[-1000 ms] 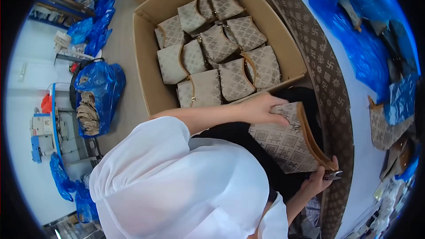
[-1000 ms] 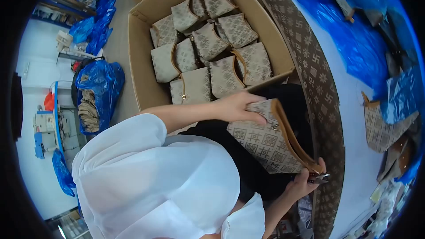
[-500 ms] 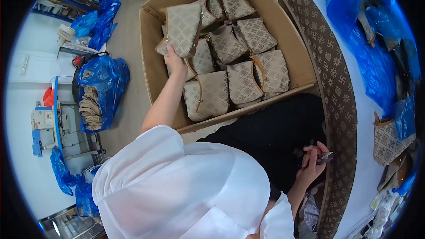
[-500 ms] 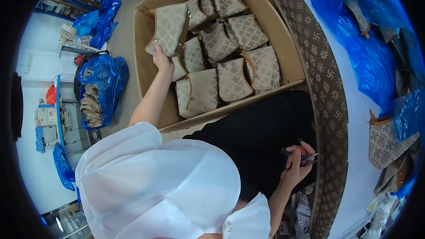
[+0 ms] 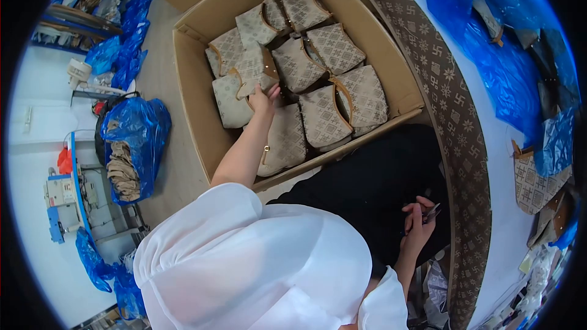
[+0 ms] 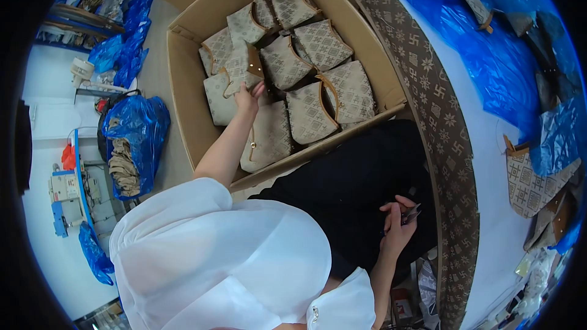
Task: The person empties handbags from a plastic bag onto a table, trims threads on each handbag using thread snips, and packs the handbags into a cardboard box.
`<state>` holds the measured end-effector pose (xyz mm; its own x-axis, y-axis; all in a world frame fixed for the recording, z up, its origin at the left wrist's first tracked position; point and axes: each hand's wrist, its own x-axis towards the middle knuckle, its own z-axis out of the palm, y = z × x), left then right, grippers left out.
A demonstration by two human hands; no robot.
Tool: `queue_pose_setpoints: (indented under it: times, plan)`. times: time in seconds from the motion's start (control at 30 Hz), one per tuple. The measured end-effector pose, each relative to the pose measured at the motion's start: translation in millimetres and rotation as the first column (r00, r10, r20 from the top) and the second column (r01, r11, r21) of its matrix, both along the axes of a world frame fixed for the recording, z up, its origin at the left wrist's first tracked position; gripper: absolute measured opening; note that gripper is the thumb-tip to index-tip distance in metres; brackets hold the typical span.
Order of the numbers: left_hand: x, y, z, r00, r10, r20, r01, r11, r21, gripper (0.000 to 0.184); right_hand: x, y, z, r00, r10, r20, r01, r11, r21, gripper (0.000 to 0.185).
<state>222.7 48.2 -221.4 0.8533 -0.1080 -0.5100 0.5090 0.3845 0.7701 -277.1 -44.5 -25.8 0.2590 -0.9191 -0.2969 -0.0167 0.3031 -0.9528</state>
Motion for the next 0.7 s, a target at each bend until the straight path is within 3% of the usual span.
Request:
queue_pose_setpoints:
  times: [0.03, 0.07, 0.17, 0.2, 0.23, 0.27, 0.3, 0.33, 0.37, 0.4, 0.43, 0.57, 0.63, 0.67, 0.7]
  plan:
    - [3, -5, 1, 0.999, 0.012, 0.042, -0.007, 0.994, -0.111, 0.043, 0, 1, -2, 1.000, -0.001, -0.007, 0.001, 1.000, 0.018, 0.017]
    - [4, -12, 1, 0.999, 0.000, 0.043, 0.005, 0.994, -0.108, 0.043, 0, 3, -3, 1.000, 0.000, -0.015, 0.001, 0.999, 0.036, 0.017]
    - [9, -39, -10, 0.888, -0.427, -0.174, 0.322, 0.844, -0.428, 0.042, 2, 3, -3, 0.999, 0.001, -0.037, 0.001, 0.998, 0.062, 0.016]
    - [3, -47, -8, 0.884, -0.433, -0.174, 0.328, 0.842, -0.428, 0.042, 3, 3, -3, 0.999, 0.010, -0.050, -0.006, 0.998, 0.067, 0.016]
    - [-5, -56, -8, 0.767, -0.633, -0.102, 0.629, 0.774, -0.071, 0.047, 3, 2, -2, 0.998, 0.016, -0.064, -0.012, 0.997, 0.070, 0.015]
    - [-13, -67, -7, 0.590, -0.799, -0.116, 0.787, 0.537, 0.304, 0.051, 2, 0, -2, 0.998, 0.006, -0.065, -0.002, 0.998, 0.066, 0.015]
    - [-19, -75, -4, 0.388, -0.896, -0.215, 0.764, 0.183, 0.618, 0.056, 1, 0, -4, 0.997, 0.008, -0.075, -0.004, 0.998, 0.057, 0.015]
    - [-26, -81, -2, 0.375, -0.902, -0.213, 0.768, 0.174, 0.616, 0.056, 0, 0, -6, 0.996, 0.010, -0.085, -0.006, 0.999, 0.049, 0.015]
    - [-32, -86, -1, 0.301, -0.938, -0.175, 0.444, -0.025, 0.896, 0.056, -2, -1, -8, 0.995, 0.011, -0.097, -0.007, 0.999, 0.040, 0.015]
    - [-39, -91, -2, 0.212, -0.962, -0.171, 0.007, -0.174, 0.985, 0.057, -3, -1, -9, 0.995, -0.003, -0.101, 0.007, 0.999, 0.038, 0.015]
    - [-44, -96, -3, 0.126, -0.970, -0.205, -0.442, -0.240, 0.864, 0.057, -4, -1, -11, 0.994, -0.006, -0.110, 0.011, 0.999, 0.046, 0.015]
    - [-37, -102, -17, 0.104, -0.985, -0.138, -0.608, -0.173, 0.775, 0.065, -8, 5, -15, 0.987, -0.009, -0.159, 0.026, 0.994, 0.103, 0.016]
    - [-28, -106, -21, 0.224, -0.940, -0.258, -0.544, -0.340, 0.767, 0.069, -7, 4, -16, 0.983, 0.008, -0.181, 0.017, 0.991, 0.133, 0.016]
    - [-26, -111, -18, 0.250, -0.897, -0.364, -0.480, -0.442, 0.758, 0.071, -5, 3, -16, 0.980, -0.053, -0.192, 0.077, 0.990, 0.116, 0.016]
    - [-26, -115, -8, 0.245, -0.855, -0.457, -0.424, -0.518, 0.743, 0.072, -4, 2, -17, 0.963, 0.015, -0.271, 0.020, 0.992, 0.126, 0.016]
